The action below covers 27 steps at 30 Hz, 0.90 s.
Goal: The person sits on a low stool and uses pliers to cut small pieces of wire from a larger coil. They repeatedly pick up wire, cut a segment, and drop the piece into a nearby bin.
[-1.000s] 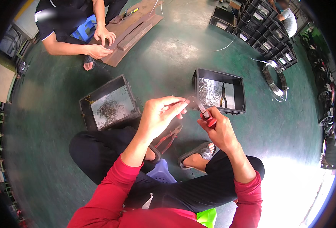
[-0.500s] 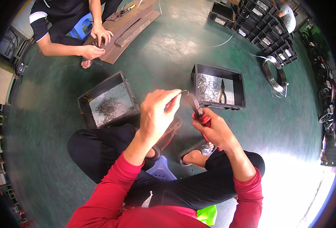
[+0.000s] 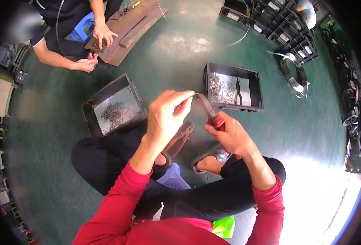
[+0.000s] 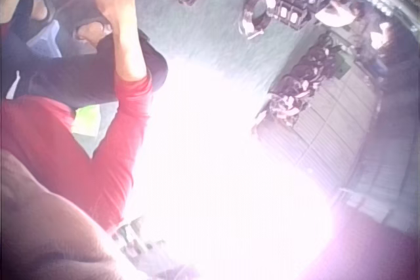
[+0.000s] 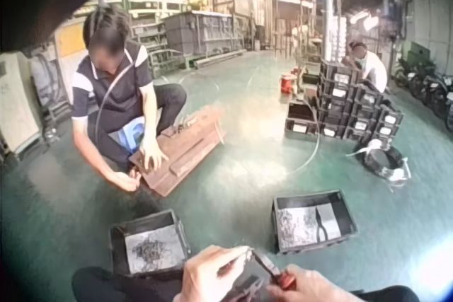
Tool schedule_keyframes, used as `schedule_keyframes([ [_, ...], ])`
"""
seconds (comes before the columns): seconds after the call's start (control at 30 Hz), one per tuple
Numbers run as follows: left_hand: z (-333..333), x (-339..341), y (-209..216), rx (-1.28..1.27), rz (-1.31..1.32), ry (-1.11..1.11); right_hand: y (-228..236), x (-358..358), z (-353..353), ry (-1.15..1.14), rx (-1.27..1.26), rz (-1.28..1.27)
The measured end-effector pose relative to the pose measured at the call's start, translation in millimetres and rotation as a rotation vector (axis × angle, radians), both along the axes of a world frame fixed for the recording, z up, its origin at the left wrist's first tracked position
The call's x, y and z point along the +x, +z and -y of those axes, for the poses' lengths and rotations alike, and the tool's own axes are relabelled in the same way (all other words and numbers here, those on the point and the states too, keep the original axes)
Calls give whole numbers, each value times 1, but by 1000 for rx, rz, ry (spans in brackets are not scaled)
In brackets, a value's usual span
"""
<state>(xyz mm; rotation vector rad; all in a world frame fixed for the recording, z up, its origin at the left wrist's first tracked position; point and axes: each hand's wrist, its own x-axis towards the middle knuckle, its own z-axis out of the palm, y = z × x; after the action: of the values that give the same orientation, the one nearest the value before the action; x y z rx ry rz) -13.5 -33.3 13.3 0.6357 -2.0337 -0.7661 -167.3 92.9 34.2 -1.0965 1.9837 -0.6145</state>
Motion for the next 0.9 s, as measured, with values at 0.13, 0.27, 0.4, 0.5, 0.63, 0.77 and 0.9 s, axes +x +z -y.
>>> schedule_keyframes([
  [0.13, 5, 2, 3, 10, 53, -81, -6, -3, -4, 15, 89, 18],
  [0.27, 11, 1, -31, 232, 60, -138, -15, -11, -6, -20, 41, 90],
  [0.4, 24, -25, -146, 299, 54, 54, -24, -39, -4, -155, 17, 239],
  [0.5, -31, -8, -253, 407, 761, 79, -31, -57, -4, -265, 38, 439],
  [0.63, -104, 39, -339, 151, 1289, -65, -33, -69, -9, -322, 4, 651],
  [0.77, -100, 38, -349, -74, 1231, -71, -24, -70, -10, -352, 41, 693],
  [0.9, -88, 28, -321, 264, 1268, -205, -13, -65, -8, -451, -1, 875],
])
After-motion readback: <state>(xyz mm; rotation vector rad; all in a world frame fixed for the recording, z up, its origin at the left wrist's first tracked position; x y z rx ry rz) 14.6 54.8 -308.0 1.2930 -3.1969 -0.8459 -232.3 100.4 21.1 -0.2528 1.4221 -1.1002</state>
